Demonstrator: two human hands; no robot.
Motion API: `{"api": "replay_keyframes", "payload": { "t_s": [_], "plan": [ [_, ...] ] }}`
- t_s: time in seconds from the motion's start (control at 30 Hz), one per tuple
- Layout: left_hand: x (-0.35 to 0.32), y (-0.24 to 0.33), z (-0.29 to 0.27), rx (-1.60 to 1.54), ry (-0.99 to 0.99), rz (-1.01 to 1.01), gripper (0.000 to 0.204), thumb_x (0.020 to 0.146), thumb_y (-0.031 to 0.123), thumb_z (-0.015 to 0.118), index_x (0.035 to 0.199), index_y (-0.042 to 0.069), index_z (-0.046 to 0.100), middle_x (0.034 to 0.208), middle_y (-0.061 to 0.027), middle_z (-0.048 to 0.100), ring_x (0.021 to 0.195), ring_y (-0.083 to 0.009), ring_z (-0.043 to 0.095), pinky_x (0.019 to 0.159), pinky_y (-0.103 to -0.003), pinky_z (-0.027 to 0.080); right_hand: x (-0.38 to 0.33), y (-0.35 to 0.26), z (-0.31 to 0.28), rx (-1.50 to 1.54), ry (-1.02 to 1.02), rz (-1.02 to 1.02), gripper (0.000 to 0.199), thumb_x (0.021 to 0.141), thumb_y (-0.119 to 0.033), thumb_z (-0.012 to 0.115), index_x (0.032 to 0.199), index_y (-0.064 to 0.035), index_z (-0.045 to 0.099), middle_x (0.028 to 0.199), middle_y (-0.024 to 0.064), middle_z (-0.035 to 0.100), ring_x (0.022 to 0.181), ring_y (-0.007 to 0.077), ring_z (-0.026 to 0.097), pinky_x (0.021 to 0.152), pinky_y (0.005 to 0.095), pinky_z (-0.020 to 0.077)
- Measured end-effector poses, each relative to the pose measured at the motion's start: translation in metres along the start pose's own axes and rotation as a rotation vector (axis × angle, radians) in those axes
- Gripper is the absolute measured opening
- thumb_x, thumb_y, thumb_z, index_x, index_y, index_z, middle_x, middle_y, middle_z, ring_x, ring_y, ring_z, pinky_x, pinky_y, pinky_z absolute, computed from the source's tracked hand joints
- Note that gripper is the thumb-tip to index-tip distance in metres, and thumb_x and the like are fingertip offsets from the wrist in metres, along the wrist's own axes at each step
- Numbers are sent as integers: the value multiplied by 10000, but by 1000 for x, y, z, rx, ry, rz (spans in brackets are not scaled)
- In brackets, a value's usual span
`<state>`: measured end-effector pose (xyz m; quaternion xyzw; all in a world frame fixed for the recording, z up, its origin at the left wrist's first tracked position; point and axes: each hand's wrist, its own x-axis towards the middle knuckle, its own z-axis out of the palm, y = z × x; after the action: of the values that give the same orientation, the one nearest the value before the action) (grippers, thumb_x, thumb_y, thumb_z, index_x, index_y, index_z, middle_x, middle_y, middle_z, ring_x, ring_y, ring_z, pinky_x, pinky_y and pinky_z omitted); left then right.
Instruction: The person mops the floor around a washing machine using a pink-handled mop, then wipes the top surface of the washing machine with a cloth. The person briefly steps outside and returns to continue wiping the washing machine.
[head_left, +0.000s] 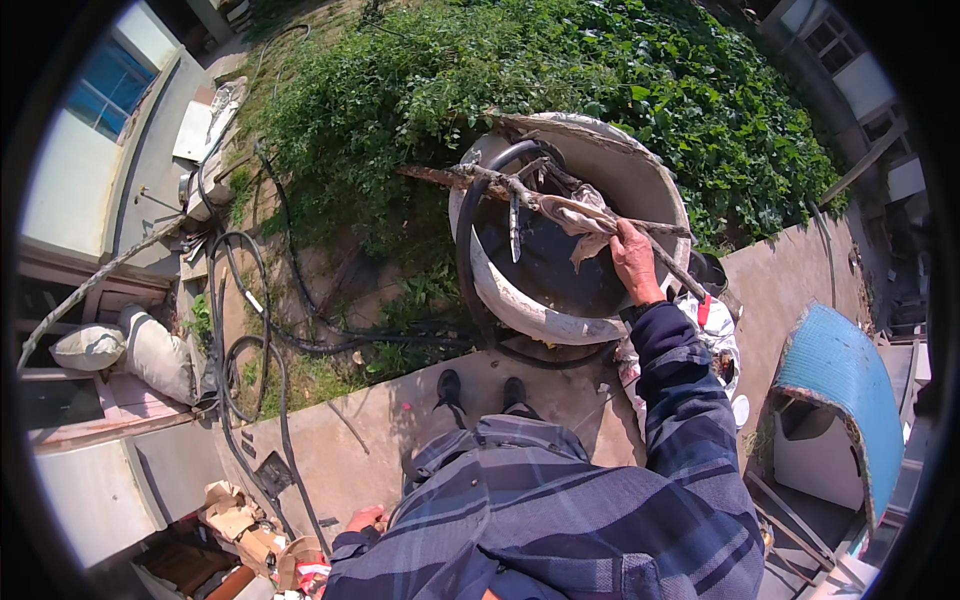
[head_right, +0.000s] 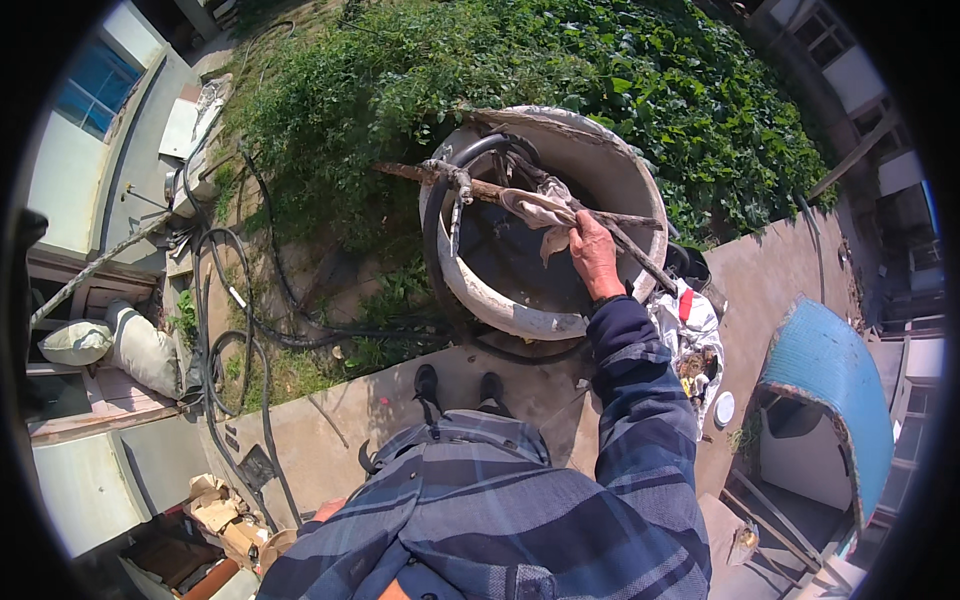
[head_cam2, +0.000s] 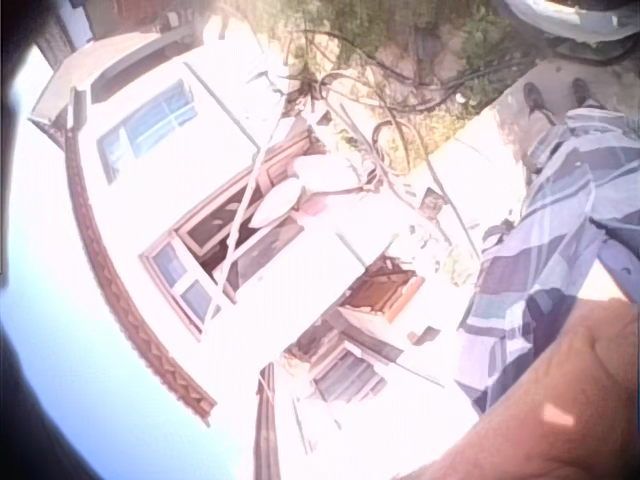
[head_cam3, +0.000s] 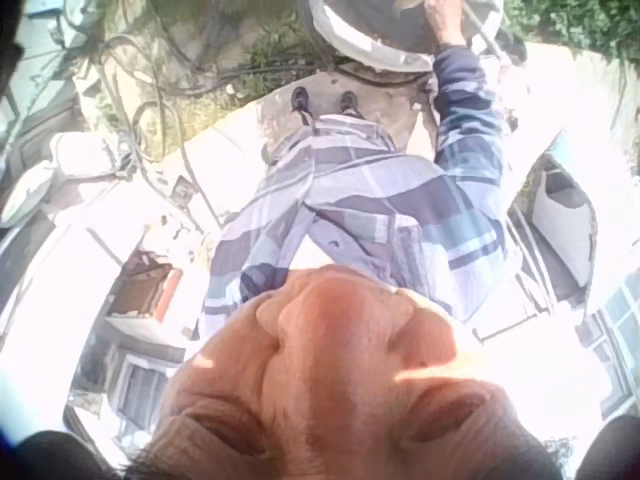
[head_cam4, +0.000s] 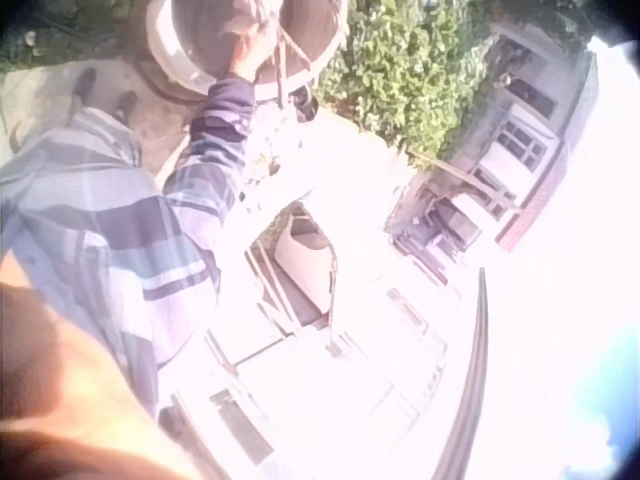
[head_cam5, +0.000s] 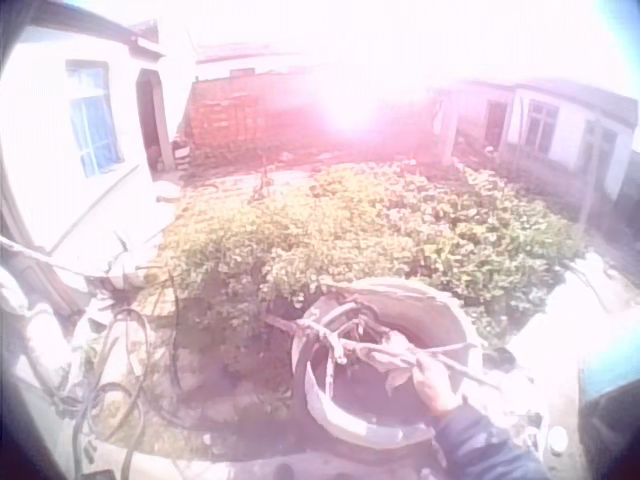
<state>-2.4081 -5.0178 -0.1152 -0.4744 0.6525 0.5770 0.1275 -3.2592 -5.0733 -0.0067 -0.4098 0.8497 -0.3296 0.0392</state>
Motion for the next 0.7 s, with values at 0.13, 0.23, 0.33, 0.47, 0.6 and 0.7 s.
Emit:
{"api": "replay_keyframes", "payload": {
  "t_s": [0.13,0.23,0.33,0.47,0.6,0.7],
  "plan": [
    [102,19,-114,-581,118,-618,203,1007,249,634,1089,66,663,879,-108,716,645,-211,659,566,-368,573,-39,-38,-52,163,192,94,197,943,-78,581,1125,-49,651,965,203,703,902,340,705,820,398,532],
    [180,52,-199,-404,191,-450,252,1023,239,599,1153,26,634,831,-125,724,533,-174,607,490,-313,504,-76,-50,-90,314,499,119,204,1017,-78,502,1136,8,643,1029,74,736,911,169,673,858,327,524],
    [234,79,-247,-369,298,-184,265,1014,242,621,1107,-2,663,841,-104,719,622,-181,664,566,-319,540,-154,-32,-115,142,563,262,235,1009,-142,508,1134,4,642,1010,176,713,900,291,671,846,404,509],
    [290,106,-271,-79,184,-45,317,969,247,700,1117,-33,695,940,-76,722,823,-158,682,719,-309,583,-315,8,-93,-100,80,841,318,886,-276,695,941,34,652,769,194,614,747,266,587,746,397,492],
    [311,107,-262,-50,14,-120,345,947,262,735,1131,-27,699,915,-55,727,826,-154,680,687,-296,570,-516,-1,-47,285,486,1143,265,899,-267,702,850,-6,702,719,6,628,623,126,559,563,313,426],
    [309,98,-248,-24,-79,-305,297,964,231,718,1116,-22,687,873,-69,725,729,-191,689,632,-333,582,-654,-37,-3,341,745,1235,160,884,-121,707,967,11,743,825,25,700,654,122,615,571,274,468]
  ]
}}
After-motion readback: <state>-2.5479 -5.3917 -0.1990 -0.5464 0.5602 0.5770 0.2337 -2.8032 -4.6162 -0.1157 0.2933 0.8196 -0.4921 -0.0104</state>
